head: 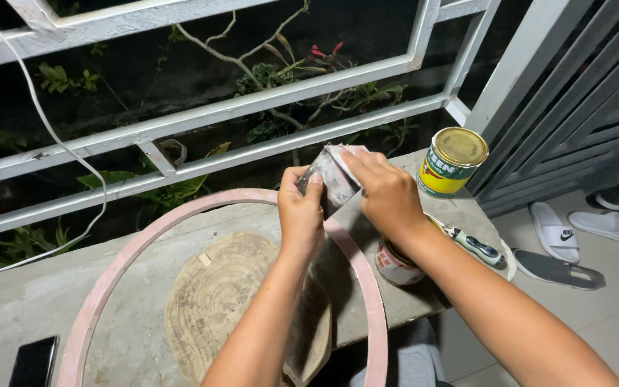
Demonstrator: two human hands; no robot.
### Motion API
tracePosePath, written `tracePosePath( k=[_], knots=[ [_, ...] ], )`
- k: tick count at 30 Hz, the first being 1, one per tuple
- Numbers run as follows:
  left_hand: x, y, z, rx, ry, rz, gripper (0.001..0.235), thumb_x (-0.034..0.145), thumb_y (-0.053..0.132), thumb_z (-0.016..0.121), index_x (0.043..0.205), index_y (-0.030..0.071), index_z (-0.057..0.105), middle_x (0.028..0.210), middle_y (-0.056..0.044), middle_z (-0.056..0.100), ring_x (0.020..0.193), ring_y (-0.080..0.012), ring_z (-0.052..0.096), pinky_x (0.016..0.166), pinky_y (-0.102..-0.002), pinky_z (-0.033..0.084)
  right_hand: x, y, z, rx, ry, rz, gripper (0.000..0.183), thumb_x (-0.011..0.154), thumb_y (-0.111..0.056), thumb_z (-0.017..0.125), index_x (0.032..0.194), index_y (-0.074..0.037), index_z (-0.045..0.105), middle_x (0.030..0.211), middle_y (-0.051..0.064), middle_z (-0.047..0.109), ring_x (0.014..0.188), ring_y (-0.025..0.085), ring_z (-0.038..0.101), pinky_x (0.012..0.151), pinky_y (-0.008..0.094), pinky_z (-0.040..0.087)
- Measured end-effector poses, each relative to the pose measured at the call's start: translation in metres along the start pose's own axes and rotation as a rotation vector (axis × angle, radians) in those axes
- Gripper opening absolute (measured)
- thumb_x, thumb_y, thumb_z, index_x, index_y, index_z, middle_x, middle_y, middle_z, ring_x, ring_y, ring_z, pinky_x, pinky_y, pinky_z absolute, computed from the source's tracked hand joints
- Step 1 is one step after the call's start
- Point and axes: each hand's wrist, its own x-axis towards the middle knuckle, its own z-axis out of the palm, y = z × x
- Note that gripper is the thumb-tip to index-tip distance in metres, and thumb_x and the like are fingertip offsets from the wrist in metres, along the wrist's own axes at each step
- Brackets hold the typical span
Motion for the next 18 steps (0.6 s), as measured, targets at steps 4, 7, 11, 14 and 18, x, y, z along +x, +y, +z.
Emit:
tracePosePath(
  k=[4, 7, 11, 14, 18],
  knots=[
    [0.008, -0.002, -0.011, 0.008, -0.002, -0.004, 0.006, 0.099, 0.003, 0.064, 0.105, 0.004, 0.065, 0.079, -0.005, 0.062, 0.070, -0.0106, 0.056, 0.062, -0.026, 0.052, -0.003, -0.010, -0.007, -0.031, -0.065, -0.031, 0.060, 0.081, -0.001, 0.058, 0.134, -0.027, 0.068, 0.116, 0.006, 0.075, 0.109, 0.028, 0.072, 0.074, 0.040, 0.059],
    [0.008, -0.005, -0.016, -0.019, -0.029, -0.023, 0.008, 0.097, 0.002, 0.066, 0.105, 0.004, 0.066, 0.080, -0.005, 0.062, 0.072, -0.0103, 0.056, 0.063, -0.026, 0.052, 0.003, 0.020, -0.007, 0.071, -0.091, 0.089, 0.054, 0.088, 0.002, 0.052, 0.130, -0.026, 0.070, 0.111, 0.004, 0.076, 0.108, 0.028, 0.073, 0.074, 0.043, 0.059],
    [0.030, 0.006, -0.022, -0.259, 0.017, -0.160, 0.014, 0.095, 0.002, 0.067, 0.108, 0.002, 0.064, 0.083, -0.009, 0.062, 0.071, -0.0177, 0.061, 0.064, -0.030, 0.056, -0.001, 0.029, -0.014, 0.289, -0.083, 0.305, 0.059, 0.091, 0.001, 0.048, 0.131, -0.035, 0.070, 0.116, 0.000, 0.076, 0.109, 0.031, 0.070, 0.086, 0.047, 0.057],
    [0.042, 0.002, -0.022, -0.438, 0.003, -0.476, 0.006, 0.092, 0.009, 0.065, 0.095, 0.008, 0.060, 0.076, -0.005, 0.055, 0.062, -0.0200, 0.057, 0.056, -0.032, 0.049, 0.001, -0.018, -0.039, 0.505, 0.014, 0.225, 0.056, 0.088, 0.009, 0.050, 0.129, -0.022, 0.073, 0.123, 0.008, 0.075, 0.117, 0.033, 0.069, 0.091, 0.044, 0.057],
    [0.041, -0.011, -0.003, -0.470, -0.046, -0.674, 0.010, 0.090, 0.018, 0.062, 0.081, 0.014, 0.059, 0.067, 0.002, 0.048, 0.053, -0.0160, 0.049, 0.045, -0.028, 0.039, -0.005, -0.070, -0.050, 0.558, 0.094, 0.033, 0.034, 0.089, -0.003, 0.068, 0.121, -0.013, 0.075, 0.122, 0.014, 0.075, 0.116, 0.039, 0.070, 0.090, 0.047, 0.057]
  ],
)
